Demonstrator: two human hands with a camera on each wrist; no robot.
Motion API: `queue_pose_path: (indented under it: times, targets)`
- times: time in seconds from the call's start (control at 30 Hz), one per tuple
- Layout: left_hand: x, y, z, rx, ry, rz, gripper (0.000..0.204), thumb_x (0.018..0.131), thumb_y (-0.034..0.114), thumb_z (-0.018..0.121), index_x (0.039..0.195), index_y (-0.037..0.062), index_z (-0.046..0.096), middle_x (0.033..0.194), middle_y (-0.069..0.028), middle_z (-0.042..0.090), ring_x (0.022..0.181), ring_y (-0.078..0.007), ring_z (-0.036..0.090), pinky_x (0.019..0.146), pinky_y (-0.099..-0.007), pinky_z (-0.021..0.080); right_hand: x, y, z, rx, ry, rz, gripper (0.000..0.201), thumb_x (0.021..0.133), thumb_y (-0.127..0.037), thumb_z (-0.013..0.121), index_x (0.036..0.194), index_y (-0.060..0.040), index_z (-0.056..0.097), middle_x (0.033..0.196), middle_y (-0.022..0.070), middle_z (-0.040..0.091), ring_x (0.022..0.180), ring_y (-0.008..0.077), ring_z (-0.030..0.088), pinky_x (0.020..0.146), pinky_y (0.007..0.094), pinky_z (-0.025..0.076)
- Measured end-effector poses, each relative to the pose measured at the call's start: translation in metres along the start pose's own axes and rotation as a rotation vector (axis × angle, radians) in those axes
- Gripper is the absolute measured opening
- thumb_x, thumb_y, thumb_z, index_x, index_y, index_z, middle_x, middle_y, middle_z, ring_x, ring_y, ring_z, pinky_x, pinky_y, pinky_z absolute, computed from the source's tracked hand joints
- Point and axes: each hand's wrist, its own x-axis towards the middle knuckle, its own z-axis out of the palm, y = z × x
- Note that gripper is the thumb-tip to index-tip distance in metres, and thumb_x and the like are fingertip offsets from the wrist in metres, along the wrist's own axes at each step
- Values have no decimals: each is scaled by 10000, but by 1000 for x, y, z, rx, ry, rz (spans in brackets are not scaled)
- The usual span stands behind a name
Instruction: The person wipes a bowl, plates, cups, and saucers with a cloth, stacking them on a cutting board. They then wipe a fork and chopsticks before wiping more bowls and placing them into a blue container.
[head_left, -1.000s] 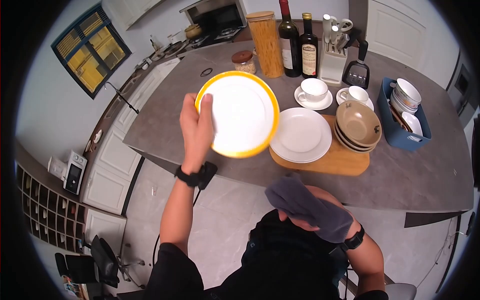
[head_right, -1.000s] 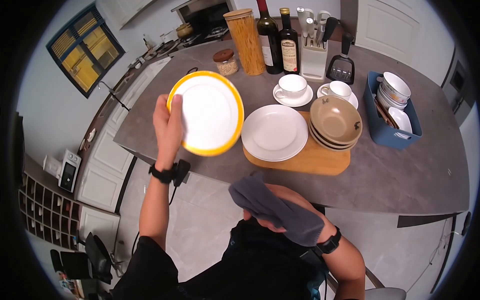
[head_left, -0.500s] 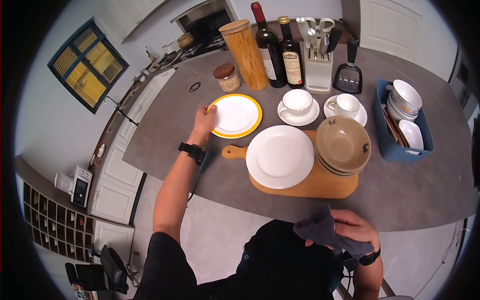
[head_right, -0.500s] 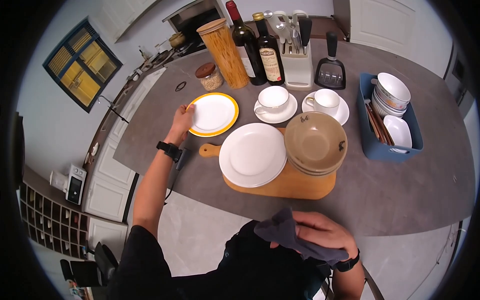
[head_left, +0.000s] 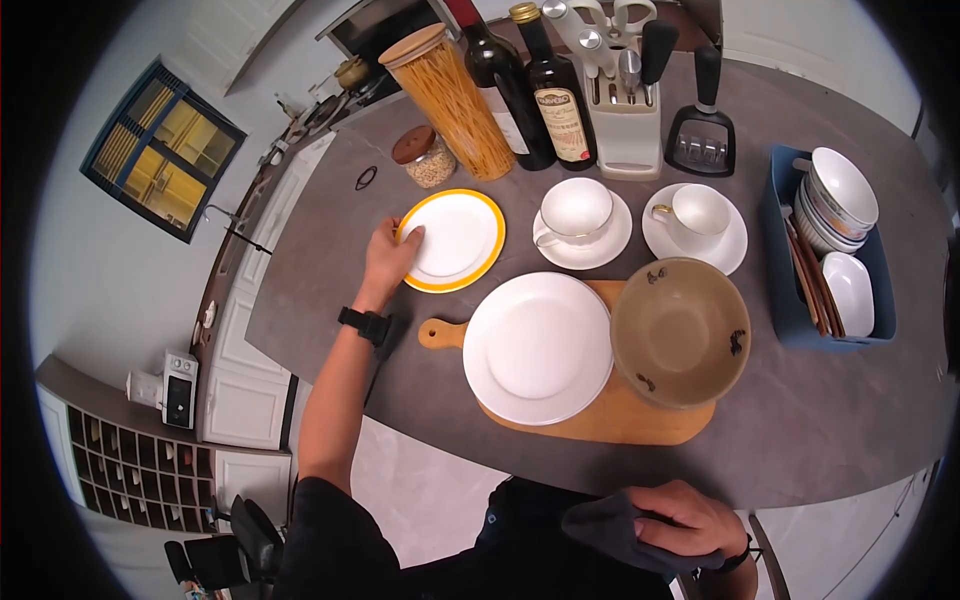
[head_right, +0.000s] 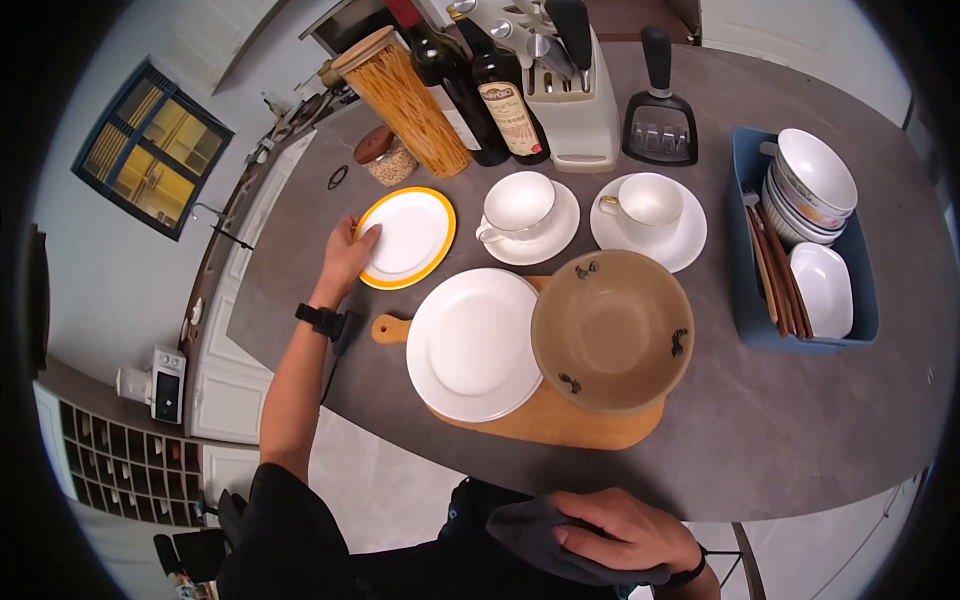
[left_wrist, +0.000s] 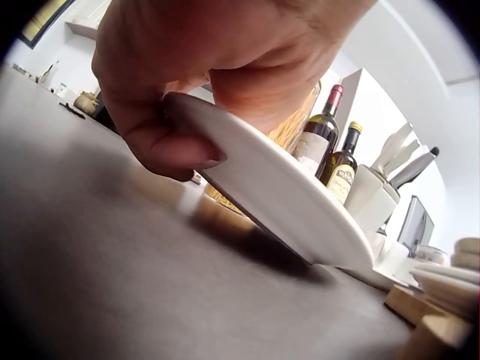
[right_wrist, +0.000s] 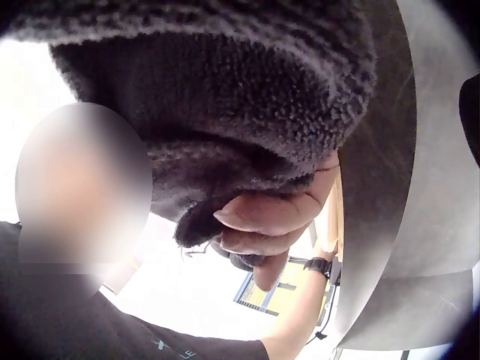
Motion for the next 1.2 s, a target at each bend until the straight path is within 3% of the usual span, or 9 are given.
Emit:
queue_pose_path:
  times: [0.17,0.23,0.5,0.6,0.67,0.73,0.9,1.1,1.2]
  targets:
    - [-9,0,-3,191,-11,149,363,914,242,743,1117,-55,695,929,-170,750,825,-239,724,769,-358,557,1,5,-4,20,-54,32,245,1020,-186,595,1149,20,568,844,232,629,778,435,631,663,446,481]
    - [-5,-7,-2,172,-27,150,382,912,252,746,1135,-54,698,926,-170,753,823,-240,726,768,-359,558,1,4,-7,-10,-80,56,312,1009,-120,571,1281,26,605,889,171,704,810,332,719,739,360,541]
    - [-2,-2,-3,284,-39,165,348,924,253,740,1170,8,720,898,-118,718,778,-197,678,744,-341,537,3,-7,-10,97,-52,109,379,1010,-126,546,1337,63,577,1013,193,719,923,345,728,835,355,540]
    - [-16,18,-10,625,210,387,284,923,239,743,1120,35,724,843,-125,697,743,-195,666,707,-361,524,-2,2,-9,107,-33,104,381,1000,-118,544,1325,79,576,1037,196,718,947,341,725,857,352,536]
    - [-37,47,-18,530,126,430,259,924,229,744,1088,32,705,787,-117,669,670,-180,635,641,-361,501,-6,3,-10,99,-30,120,383,994,-116,545,1319,85,577,1052,197,717,965,334,724,870,353,534]
    - [-70,83,-20,376,-158,275,280,920,261,742,1080,37,691,836,-141,713,689,-304,696,651,-401,530,-7,2,-11,142,-46,234,386,985,-121,538,1308,86,581,1074,198,717,988,317,721,890,353,531]
    - [-114,101,-5,181,-585,254,368,907,316,786,1018,-14,670,701,-117,671,618,-227,657,606,-372,501,2,-3,-6,111,44,69,356,1019,-103,511,1328,65,568,955,149,698,863,285,703,817,342,529]
    - [-116,94,-5,116,-586,231,280,896,224,811,1008,20,656,719,-49,631,611,-116,582,592,-298,467,-10,12,6,261,160,106,413,974,-41,477,1362,81,549,1079,173,726,955,263,705,896,328,520]
    - [-120,86,-2,124,-448,466,261,899,209,804,991,19,651,709,-44,622,607,-109,578,598,-290,470,-4,4,10,290,242,87,408,1049,-216,507,1283,111,573,1036,262,737,709,206,692,637,284,552]
